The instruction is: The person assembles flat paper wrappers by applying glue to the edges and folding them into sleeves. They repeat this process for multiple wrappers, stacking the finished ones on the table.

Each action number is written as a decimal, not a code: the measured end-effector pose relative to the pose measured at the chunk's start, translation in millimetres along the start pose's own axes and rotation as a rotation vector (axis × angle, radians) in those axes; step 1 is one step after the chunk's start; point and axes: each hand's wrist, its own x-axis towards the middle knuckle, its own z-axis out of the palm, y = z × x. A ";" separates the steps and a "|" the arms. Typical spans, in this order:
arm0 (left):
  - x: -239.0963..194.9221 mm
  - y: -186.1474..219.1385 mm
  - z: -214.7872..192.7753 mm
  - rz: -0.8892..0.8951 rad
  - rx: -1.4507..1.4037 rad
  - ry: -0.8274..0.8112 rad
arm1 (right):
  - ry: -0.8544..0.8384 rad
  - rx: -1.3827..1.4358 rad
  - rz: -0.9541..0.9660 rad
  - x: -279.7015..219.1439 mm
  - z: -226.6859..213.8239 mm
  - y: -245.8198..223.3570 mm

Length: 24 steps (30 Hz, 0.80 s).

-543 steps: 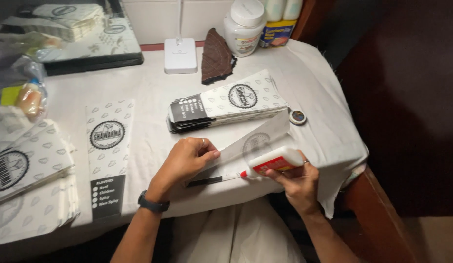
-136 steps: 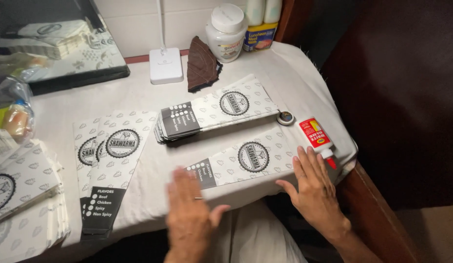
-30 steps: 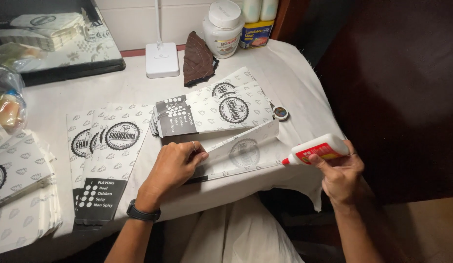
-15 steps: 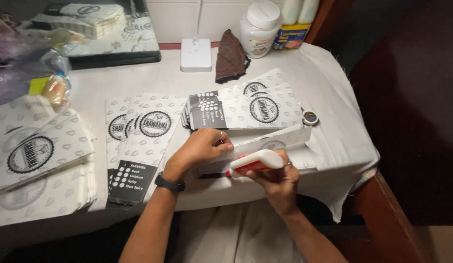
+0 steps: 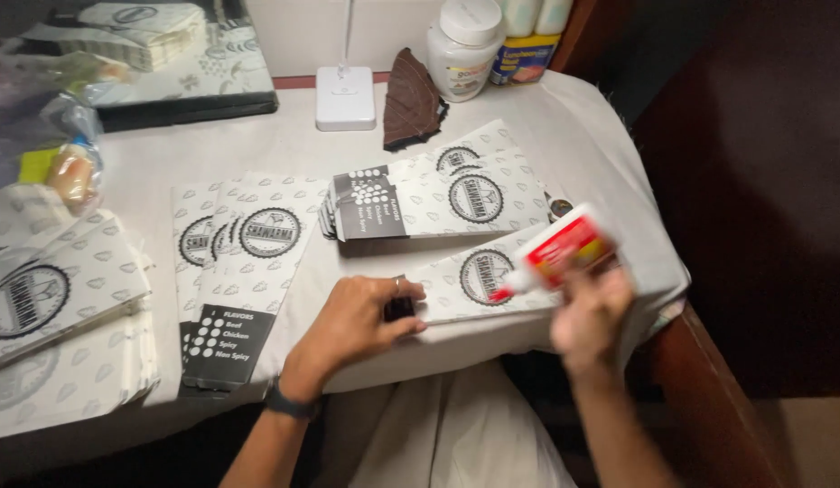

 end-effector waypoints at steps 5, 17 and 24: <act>-16.5 3.4 24.1 0.152 0.071 0.227 | -0.110 -0.587 -0.109 90.3 -77.1 4.1; -23.3 -8.2 49.7 0.466 0.074 0.478 | -1.115 -0.713 -0.903 14.4 -39.0 -26.4; -24.8 -8.8 55.5 0.417 0.029 0.498 | -1.052 -0.685 -0.912 7.8 -38.6 -22.1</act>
